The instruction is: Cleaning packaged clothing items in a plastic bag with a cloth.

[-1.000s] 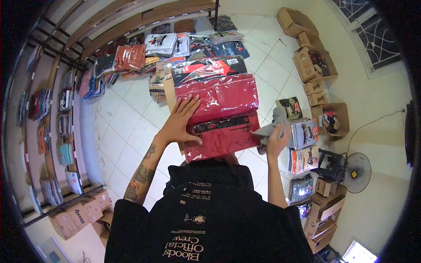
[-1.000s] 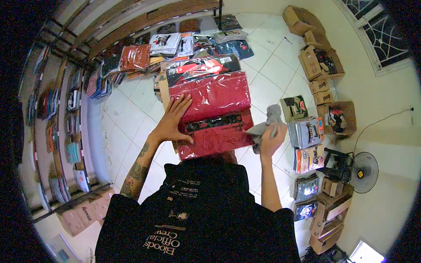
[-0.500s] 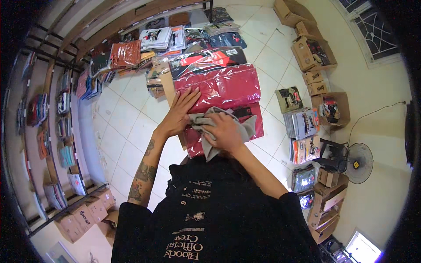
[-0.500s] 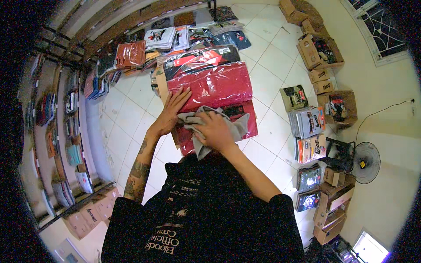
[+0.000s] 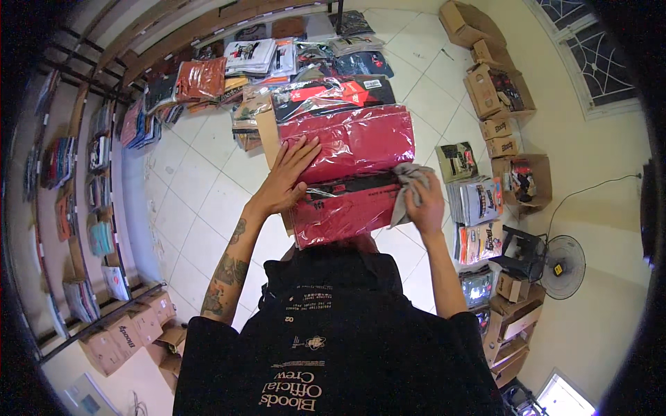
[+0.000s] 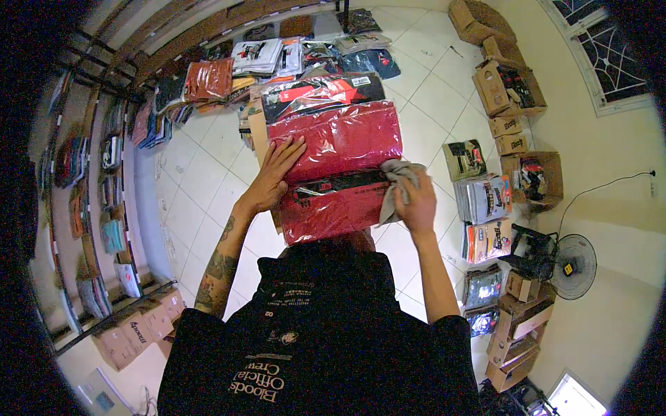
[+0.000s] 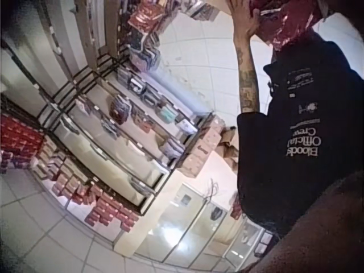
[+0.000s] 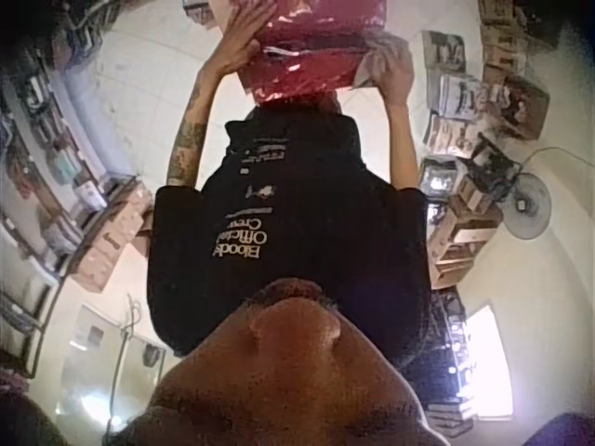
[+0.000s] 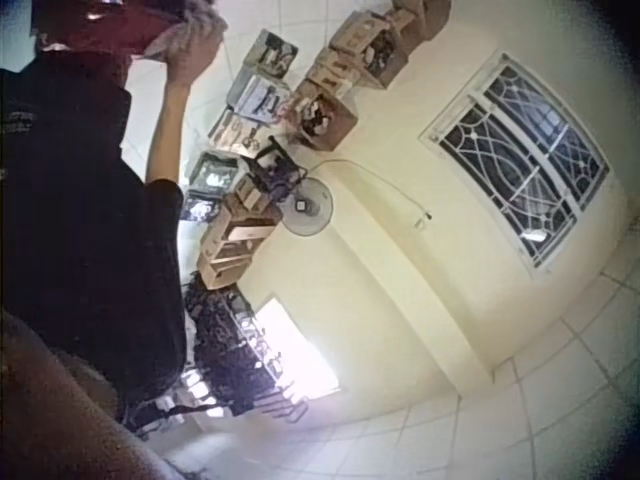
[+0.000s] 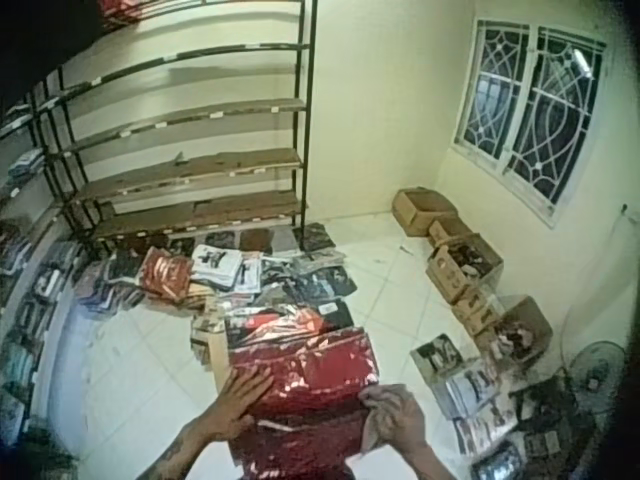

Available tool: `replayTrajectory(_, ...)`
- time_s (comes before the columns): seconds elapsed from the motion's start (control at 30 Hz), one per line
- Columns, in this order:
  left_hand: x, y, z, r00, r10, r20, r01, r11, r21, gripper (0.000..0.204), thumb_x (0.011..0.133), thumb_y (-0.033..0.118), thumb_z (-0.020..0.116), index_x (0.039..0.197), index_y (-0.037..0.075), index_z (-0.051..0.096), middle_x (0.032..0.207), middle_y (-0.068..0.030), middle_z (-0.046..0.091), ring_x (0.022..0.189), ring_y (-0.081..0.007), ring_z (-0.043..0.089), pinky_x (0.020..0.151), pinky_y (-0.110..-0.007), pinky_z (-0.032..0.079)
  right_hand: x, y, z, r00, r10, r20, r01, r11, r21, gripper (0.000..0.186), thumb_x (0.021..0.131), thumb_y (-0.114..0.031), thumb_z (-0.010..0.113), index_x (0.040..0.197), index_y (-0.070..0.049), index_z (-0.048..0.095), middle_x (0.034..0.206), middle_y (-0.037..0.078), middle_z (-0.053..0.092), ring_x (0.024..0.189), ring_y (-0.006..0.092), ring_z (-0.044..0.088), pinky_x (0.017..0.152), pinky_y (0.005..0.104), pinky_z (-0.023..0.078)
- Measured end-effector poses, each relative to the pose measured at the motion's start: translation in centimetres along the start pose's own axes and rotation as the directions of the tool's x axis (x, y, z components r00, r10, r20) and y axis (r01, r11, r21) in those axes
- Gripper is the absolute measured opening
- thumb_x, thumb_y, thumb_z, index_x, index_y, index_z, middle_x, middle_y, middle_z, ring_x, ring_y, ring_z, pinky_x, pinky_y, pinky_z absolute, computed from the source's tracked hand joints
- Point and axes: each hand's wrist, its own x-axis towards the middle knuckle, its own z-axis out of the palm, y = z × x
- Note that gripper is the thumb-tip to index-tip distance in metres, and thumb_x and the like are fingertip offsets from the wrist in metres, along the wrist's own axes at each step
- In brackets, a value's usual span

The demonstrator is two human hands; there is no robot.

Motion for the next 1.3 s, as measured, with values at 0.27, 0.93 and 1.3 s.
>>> replayTrajectory(0.27, 0.0, -0.2, 0.6, 1.0, -0.01, -0.001, 0.01, 0.997, 0.07, 0.086, 0.097, 0.071, 0.022, 0.158, 0.011, 0.032, 0.165, -0.0098, 0.028, 0.155, -0.0319, 0.016, 0.125, -0.051, 0.001, 1.4, -4.4, -3.7, 0.986, 0.044, -0.163, -0.008, 0.976, 0.216, 0.023, 0.085, -0.014, 0.068, 0.106, -0.007, 0.074, 0.116, 0.015, 0.069, 0.113, 0.0389, 0.06, 0.1, 0.0508, 0.045)
replayTrajectory(0.93, 0.3, 0.9, 0.4, 0.999, -0.031, -0.041, 0.033, 0.998, 0.059, 0.077, 0.098, 0.058, 0.048, 0.157, 0.011, 0.034, 0.163, -0.0099, 0.032, 0.154, -0.0299, 0.018, 0.126, -0.049, 0.004, -1.3, 0.3, 2.1, 0.992, 0.112, -0.062, -0.11, 0.993, 0.044, 0.027, 0.08, -0.018, 0.075, 0.105, -0.007, 0.073, 0.122, 0.021, 0.063, 0.116, 0.0412, 0.059, 0.097, 0.0461, 0.05)
replayTrajectory(1.3, -0.3, 1.7, 0.4, 0.997, -0.035, -0.072, 0.048, 0.983, 0.175, 0.081, 0.092, 0.049, 0.065, 0.156, 0.011, 0.035, 0.163, -0.0098, 0.032, 0.154, -0.0284, 0.021, 0.126, -0.05, 0.005, 8.5, -5.1, -4.5, 0.997, 0.055, -0.054, -0.037, 0.959, 0.281, 0.027, 0.087, -0.012, 0.072, 0.113, -0.011, 0.072, 0.11, 0.016, 0.062, 0.105, 0.035, 0.061, 0.09, 0.0428, 0.048)
